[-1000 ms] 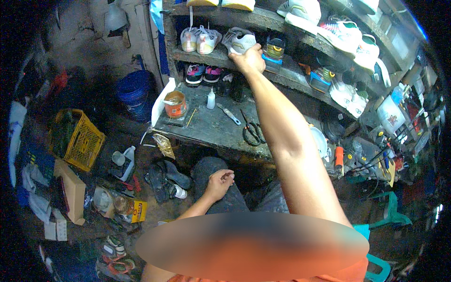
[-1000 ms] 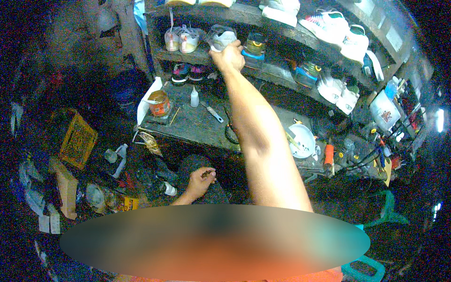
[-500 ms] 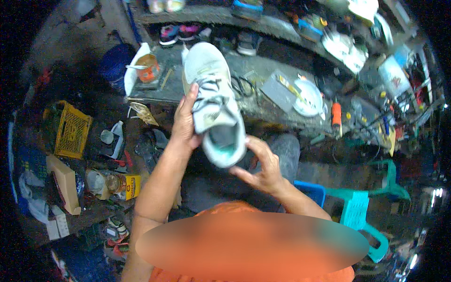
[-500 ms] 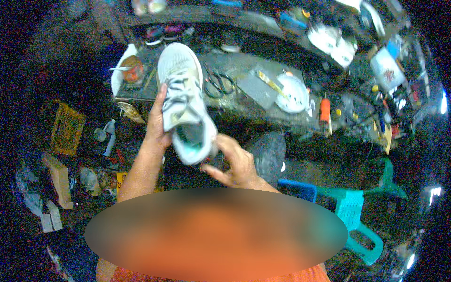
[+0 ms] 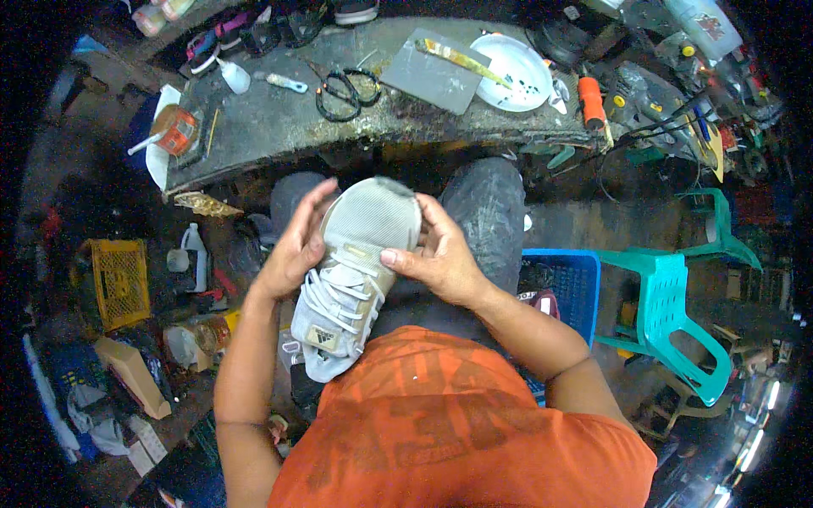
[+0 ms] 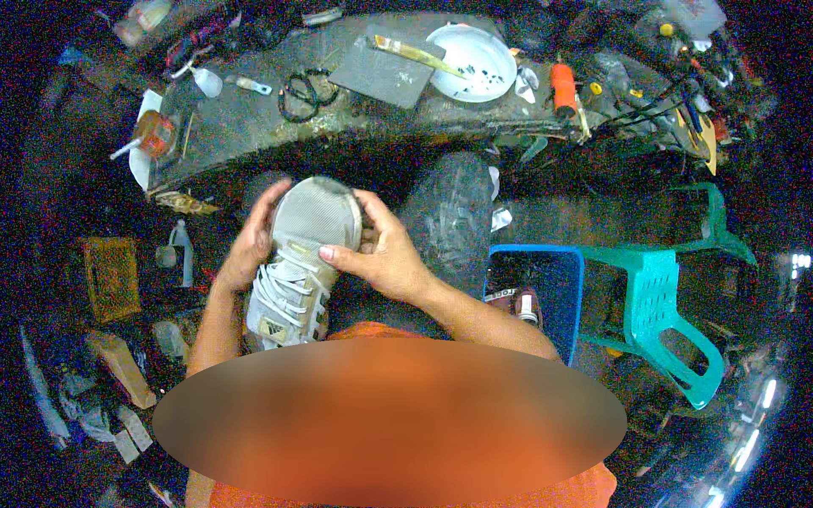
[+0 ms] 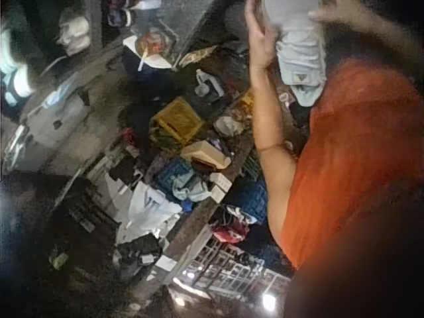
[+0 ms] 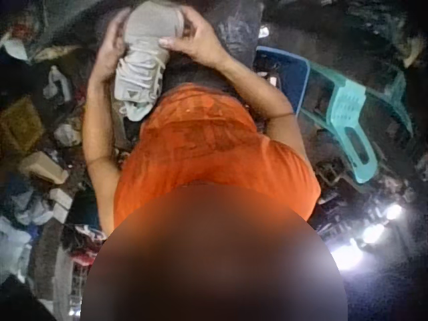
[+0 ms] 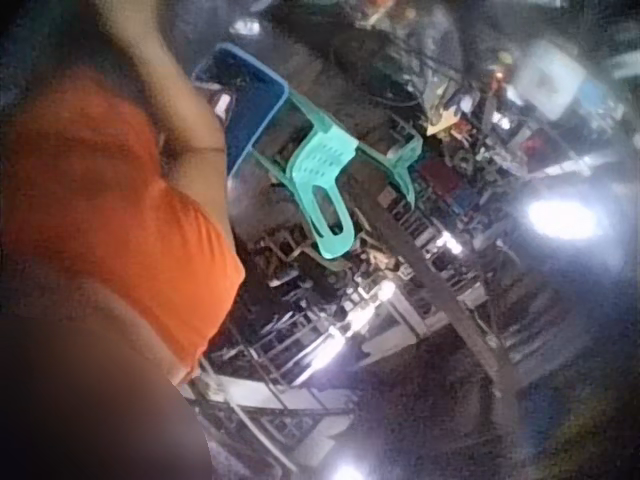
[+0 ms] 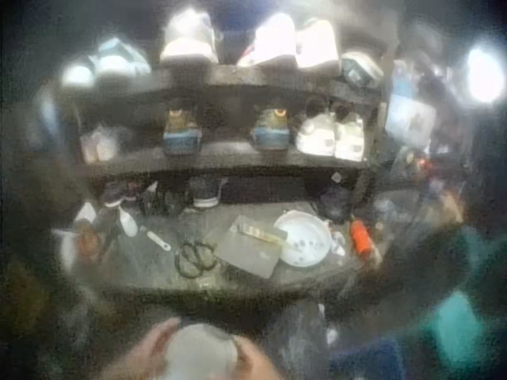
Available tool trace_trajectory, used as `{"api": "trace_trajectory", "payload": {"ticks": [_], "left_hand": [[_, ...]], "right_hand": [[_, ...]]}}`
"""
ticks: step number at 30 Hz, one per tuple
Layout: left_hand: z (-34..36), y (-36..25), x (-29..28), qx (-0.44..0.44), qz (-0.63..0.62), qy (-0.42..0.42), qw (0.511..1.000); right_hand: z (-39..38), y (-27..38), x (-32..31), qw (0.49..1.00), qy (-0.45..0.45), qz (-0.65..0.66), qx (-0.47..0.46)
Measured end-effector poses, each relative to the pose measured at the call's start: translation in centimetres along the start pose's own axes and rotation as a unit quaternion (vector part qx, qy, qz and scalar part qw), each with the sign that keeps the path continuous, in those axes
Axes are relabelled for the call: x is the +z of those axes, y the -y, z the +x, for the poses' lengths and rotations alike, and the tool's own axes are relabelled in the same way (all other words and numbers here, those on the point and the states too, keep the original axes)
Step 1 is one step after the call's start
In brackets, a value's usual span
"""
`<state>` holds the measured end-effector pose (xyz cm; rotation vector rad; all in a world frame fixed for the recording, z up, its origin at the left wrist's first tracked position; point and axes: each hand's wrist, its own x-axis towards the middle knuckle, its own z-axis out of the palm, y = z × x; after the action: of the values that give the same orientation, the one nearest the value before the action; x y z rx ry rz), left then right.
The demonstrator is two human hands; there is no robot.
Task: The person inspects a white and yellow sneaker, then uses a heated tool to apply treatment to the sole and upper. They place the shoe on a shelf and inspect several other sneakers, using a hammer on one shoe before returning it to the shelf.
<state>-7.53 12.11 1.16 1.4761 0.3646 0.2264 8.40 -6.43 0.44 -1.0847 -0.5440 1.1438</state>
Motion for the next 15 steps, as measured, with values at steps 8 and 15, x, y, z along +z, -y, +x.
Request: {"api": "trace_trajectory", "payload": {"ticks": [8, 15], "left_hand": [[6.1, -4.3, 3.8, 0.014, 0.139, 0.086, 0.986], [8.2, -1.9, 7.4, 0.111, 0.150, 0.142, 0.972]], "right_hand": [[-0.3, 4.5, -5.0, 0.967, 0.137, 0.126, 0.172], [-2.1, 5.4, -9.3, 0.946, 0.139, 0.128, 0.265]]}}
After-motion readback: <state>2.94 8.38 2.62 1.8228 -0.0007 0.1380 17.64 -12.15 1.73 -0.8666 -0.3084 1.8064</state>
